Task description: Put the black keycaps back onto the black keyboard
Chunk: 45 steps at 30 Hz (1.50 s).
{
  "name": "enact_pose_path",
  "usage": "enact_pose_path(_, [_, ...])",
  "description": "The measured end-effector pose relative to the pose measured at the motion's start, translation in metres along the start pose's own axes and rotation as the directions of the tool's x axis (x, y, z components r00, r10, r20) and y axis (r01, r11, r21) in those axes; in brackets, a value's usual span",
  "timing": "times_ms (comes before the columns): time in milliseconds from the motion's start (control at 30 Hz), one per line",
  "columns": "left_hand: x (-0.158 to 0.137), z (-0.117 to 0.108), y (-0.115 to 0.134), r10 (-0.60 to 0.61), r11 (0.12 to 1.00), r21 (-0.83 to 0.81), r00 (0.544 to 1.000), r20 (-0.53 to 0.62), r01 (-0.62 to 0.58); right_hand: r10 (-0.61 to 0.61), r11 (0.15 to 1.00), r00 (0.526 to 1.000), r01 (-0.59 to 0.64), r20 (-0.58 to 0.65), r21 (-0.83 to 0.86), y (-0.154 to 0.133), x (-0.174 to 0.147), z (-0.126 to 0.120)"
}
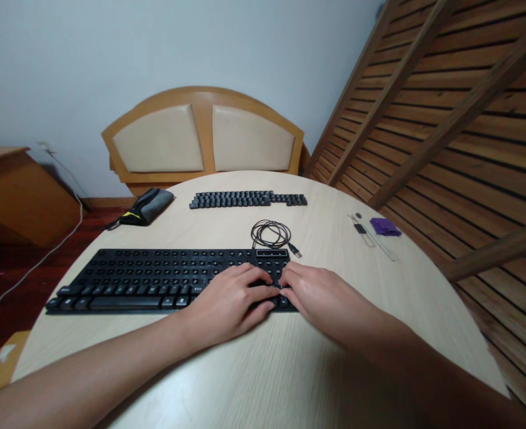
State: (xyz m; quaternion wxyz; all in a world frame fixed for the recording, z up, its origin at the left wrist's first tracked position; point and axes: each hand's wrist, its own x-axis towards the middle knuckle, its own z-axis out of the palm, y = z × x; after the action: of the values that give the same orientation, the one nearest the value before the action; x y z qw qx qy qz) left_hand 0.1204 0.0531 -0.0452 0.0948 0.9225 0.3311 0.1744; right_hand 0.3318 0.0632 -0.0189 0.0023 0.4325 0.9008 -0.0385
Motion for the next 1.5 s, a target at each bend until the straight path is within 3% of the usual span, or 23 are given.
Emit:
enact_pose_path(167, [0.000,0.001,0.000,0.009,1.000,-0.009,1.000,-0.009,-0.009,-0.008,0.995,1.000,0.007,0.009,0.103,0.003,-0.002,-0.005])
enact_pose_path(433, [-0.001,0.004,-0.001,-0.017,1.000,-0.009,1.000,-0.014,0.017,-0.013,0.937,0.995,0.049,-0.103,0.346,0.028,0.000,-0.010])
enact_pose_path(567, [0.000,0.004,0.000,-0.012,1.000,-0.003,1.000,-0.021,0.012,0.145,0.955,0.958,-0.071,-0.246,0.287,0.055,0.009,0.000])
enact_pose_path(800, [0.000,0.004,-0.001,-0.002,1.000,-0.013,1.000,-0.024,0.002,0.363,0.930,0.839,-0.298,-0.407,0.215,0.118,0.022,0.039])
enact_pose_path(1033, [0.000,0.005,-0.001,0.000,1.000,-0.008,0.999,-0.033,-0.001,0.475,0.880,0.787,-0.423,-0.394,0.215,0.133,0.039,0.060])
enact_pose_path(1267, [0.000,0.005,-0.001,-0.006,1.000,-0.018,1.000,-0.017,0.006,0.504,0.859,0.789,-0.500,-0.351,0.110,0.144,0.065,0.052])
enact_pose_path(1500, [0.001,0.004,0.000,-0.021,0.999,-0.027,1.000,-0.004,0.021,0.585,0.798,0.739,-0.598,-0.334,0.077,0.164,0.104,0.049])
